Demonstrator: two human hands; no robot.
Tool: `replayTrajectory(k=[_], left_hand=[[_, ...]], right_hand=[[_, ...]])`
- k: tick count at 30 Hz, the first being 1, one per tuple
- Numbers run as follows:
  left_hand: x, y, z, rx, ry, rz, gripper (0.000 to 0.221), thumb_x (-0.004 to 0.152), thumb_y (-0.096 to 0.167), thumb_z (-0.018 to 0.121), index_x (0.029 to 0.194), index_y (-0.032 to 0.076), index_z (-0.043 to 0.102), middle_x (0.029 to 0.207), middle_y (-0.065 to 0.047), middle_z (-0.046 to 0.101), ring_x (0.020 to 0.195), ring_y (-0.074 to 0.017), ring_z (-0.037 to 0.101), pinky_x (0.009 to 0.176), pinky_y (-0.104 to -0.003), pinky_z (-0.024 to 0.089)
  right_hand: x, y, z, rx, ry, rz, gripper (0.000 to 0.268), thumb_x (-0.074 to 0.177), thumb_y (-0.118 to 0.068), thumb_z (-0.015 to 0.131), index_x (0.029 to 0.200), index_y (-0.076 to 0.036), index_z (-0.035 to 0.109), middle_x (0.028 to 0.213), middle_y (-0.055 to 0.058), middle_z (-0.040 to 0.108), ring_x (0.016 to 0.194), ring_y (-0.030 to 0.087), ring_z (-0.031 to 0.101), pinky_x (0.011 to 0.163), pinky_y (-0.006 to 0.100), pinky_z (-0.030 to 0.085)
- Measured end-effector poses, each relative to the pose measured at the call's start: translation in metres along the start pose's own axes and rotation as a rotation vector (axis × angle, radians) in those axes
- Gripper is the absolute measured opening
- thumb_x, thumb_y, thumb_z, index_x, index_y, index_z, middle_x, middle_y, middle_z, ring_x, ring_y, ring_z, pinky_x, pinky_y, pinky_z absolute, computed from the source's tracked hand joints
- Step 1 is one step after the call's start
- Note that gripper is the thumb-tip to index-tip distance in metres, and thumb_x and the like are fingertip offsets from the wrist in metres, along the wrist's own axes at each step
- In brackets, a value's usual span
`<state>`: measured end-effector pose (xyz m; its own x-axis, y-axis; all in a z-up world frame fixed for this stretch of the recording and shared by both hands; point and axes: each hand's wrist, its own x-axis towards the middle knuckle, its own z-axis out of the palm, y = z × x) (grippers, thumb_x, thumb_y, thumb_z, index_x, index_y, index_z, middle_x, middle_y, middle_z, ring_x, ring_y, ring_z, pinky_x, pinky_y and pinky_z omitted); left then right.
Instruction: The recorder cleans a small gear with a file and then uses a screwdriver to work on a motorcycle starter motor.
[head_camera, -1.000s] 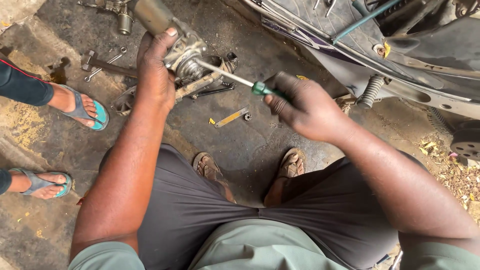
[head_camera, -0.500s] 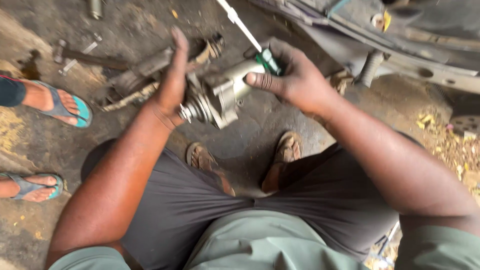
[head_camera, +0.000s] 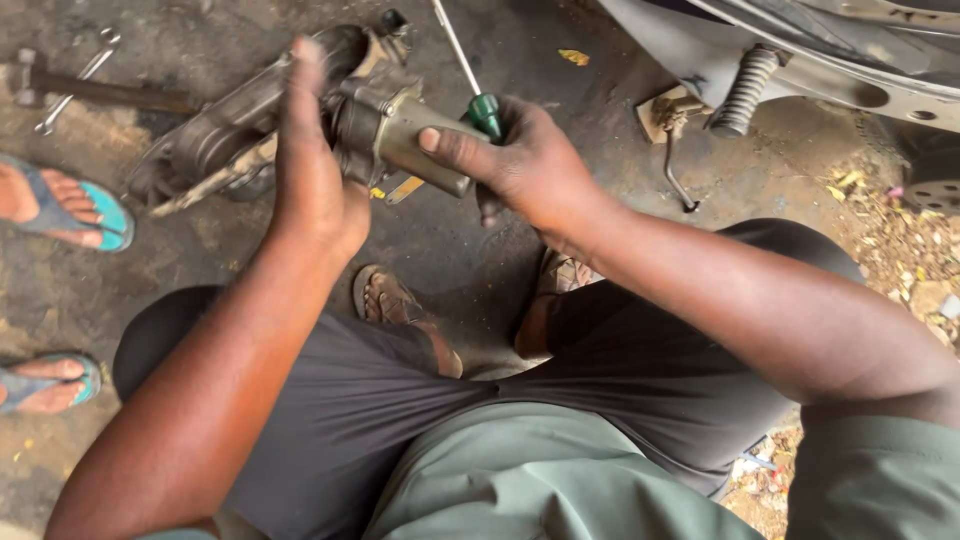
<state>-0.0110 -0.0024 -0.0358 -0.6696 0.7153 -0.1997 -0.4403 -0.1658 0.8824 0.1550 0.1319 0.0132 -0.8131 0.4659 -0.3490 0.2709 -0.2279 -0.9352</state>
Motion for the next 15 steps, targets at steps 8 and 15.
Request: replayTrajectory(k=[8, 15], left_hand=[[0.024, 0.008, -0.007, 0.154, 0.041, -0.209, 0.079, 0.083, 0.055, 0.074, 0.143, 0.008, 0.051, 0.132, -0.012, 0.059, 0.125, -0.0232, 0.060, 0.098, -0.043, 0.057], [0.059, 0.038, -0.038, 0.114, -0.002, 0.142, 0.044, 0.084, 0.011, 0.077, 0.126, 0.007, 0.063, 0.114, -0.006, 0.064, 0.109, -0.0171, 0.062, 0.098, -0.034, 0.054]], right_hand=[[0.024, 0.011, -0.004, -0.319, -0.018, -0.317, 0.058, 0.093, -0.050, 0.078, 0.111, 0.003, 0.061, 0.083, 0.007, 0.068, 0.072, 0.018, 0.067, 0.061, 0.033, 0.056], [0.030, -0.051, -0.005, -0.717, -0.110, -0.322, 0.036, 0.103, -0.031, 0.063, 0.124, -0.002, 0.064, 0.074, 0.012, 0.069, 0.061, 0.024, 0.068, 0.059, 0.040, 0.052]])
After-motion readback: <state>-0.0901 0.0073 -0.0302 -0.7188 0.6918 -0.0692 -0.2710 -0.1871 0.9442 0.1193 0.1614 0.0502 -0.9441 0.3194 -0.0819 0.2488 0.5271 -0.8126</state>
